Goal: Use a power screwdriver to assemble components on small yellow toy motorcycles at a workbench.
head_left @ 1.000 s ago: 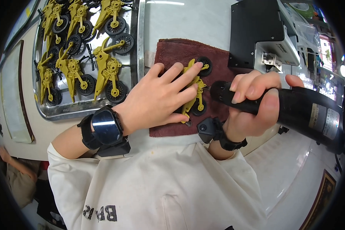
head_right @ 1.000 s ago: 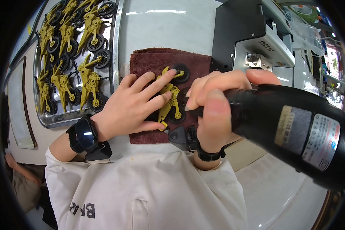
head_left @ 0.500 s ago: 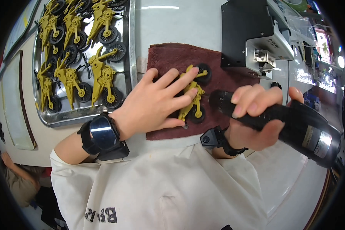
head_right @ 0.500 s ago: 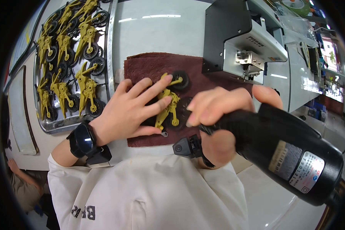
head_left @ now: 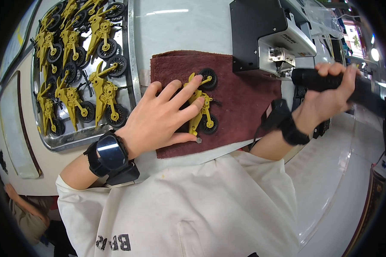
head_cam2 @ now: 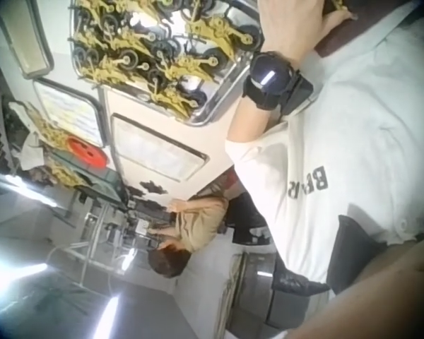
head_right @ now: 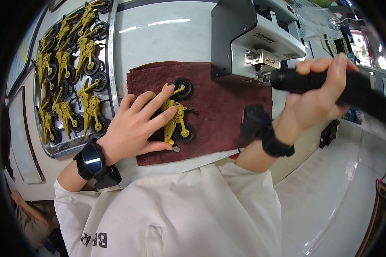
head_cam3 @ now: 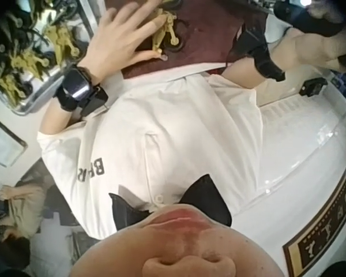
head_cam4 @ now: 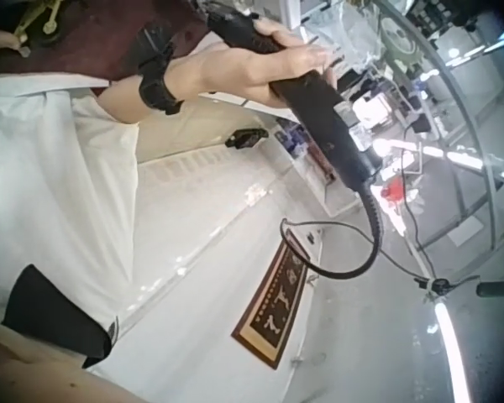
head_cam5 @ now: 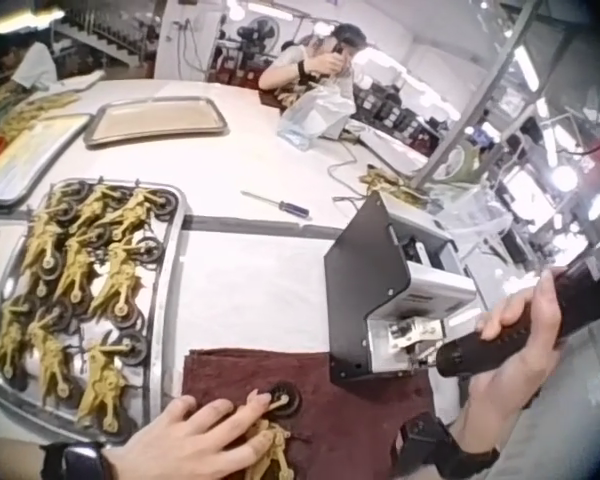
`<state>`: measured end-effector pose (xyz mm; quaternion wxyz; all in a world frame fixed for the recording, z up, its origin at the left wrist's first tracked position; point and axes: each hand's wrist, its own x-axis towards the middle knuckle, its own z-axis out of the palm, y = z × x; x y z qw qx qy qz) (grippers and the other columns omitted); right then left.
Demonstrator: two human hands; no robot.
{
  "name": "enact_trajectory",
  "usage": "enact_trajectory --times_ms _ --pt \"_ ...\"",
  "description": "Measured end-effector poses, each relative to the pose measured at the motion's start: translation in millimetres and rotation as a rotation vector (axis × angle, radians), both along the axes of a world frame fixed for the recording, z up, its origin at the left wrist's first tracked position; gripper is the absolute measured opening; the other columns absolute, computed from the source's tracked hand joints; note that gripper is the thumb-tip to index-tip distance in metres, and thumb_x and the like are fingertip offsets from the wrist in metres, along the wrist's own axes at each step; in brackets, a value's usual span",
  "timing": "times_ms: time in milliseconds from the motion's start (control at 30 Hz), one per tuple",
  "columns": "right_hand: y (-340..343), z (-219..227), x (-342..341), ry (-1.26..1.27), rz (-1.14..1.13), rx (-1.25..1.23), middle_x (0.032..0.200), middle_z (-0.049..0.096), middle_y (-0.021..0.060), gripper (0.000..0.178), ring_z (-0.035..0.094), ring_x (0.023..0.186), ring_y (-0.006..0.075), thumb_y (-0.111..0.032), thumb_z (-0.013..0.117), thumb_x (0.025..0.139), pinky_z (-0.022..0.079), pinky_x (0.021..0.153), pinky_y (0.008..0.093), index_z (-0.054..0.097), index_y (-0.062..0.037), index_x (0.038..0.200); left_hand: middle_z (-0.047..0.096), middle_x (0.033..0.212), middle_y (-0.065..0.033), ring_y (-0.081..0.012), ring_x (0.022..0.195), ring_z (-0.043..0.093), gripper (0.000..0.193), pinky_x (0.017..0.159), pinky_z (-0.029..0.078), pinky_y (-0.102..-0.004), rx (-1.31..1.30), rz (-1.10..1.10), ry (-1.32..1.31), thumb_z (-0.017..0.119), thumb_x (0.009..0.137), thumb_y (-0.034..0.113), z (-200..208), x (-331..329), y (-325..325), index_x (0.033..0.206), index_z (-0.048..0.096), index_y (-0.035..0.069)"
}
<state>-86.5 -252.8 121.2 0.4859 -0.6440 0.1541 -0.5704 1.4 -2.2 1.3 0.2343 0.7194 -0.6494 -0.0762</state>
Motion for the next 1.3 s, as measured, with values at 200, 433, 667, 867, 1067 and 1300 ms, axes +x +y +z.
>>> enact_trajectory --times_ms 200,433,667,867,1067,1300 --pt "63.7 -16.9 -51.7 -0.070 0.556 -0.105 0.072 0.050 0.0082 0.057 0.047 0.048 0.0176 -0.041 0.048 0.091 0.043 0.055 0.0363 0.028 -0.0061 0.132 0.034 0.143 -0.0114 -0.0278 0.106 0.046 0.071 0.084 0.036 -0.0388 -0.021 0.002 0.023 0.072 0.061 0.050 -2.3 0.9 -1.3 0.118 0.052 0.012" --pt "122.2 -49.2 -32.0 -0.124 0.829 -0.135 0.071 0.049 0.0065 0.061 0.050 0.051 0.0165 -0.036 0.057 0.089 0.043 0.049 0.0292 0.028 -0.0004 0.129 0.033 0.143 -0.0106 -0.0264 0.107 0.046 0.071 0.082 0.037 -0.0379 -0.020 0.022 0.053 0.074 0.060 0.046 -6.3 0.9 2.0 0.117 0.052 0.012" --pt "124.2 -55.1 -38.3 0.079 0.848 -0.115 0.075 0.053 0.0110 0.061 0.053 0.053 0.0216 -0.030 0.058 0.089 0.047 0.055 0.0342 0.023 -0.0039 0.132 0.033 0.144 -0.0105 -0.0261 0.108 0.046 0.070 0.081 0.038 -0.0380 -0.031 -0.013 0.035 0.076 0.059 0.043 -6.4 0.7 -2.1 0.118 0.052 0.013" --pt "116.4 -51.0 -29.7 0.238 1.004 -0.142 0.078 0.054 0.0115 0.060 0.055 0.058 0.0210 -0.022 0.060 0.088 0.047 0.059 0.0368 0.023 -0.0079 0.134 0.033 0.144 -0.0100 -0.0260 0.108 0.046 0.070 0.080 0.038 -0.0379 -0.031 0.011 0.031 0.076 0.057 0.039 -8.9 -0.1 1.4 0.118 0.052 0.013" --pt "121.6 -57.8 -25.6 0.214 1.009 -0.111 0.078 0.053 0.0115 0.050 0.055 0.056 0.0203 -0.018 0.060 0.088 0.047 0.058 0.0370 0.028 -0.0071 0.125 0.034 0.143 -0.0094 -0.0253 0.108 0.045 0.071 0.080 0.038 -0.0377 -0.026 0.014 0.046 0.077 0.057 0.039 -11.4 -0.2 2.9 0.118 0.052 0.014" --pt "119.5 -62.0 -25.6 0.174 0.947 -0.165 0.075 0.051 0.0103 0.057 0.053 0.053 0.0192 -0.030 0.060 0.088 0.047 0.055 0.0369 0.027 -0.0030 0.126 0.035 0.142 -0.0097 -0.0258 0.109 0.045 0.069 0.081 0.038 -0.0378 -0.015 0.009 0.036 0.076 0.059 0.041 -9.3 0.9 3.3 0.118 0.052 0.014"
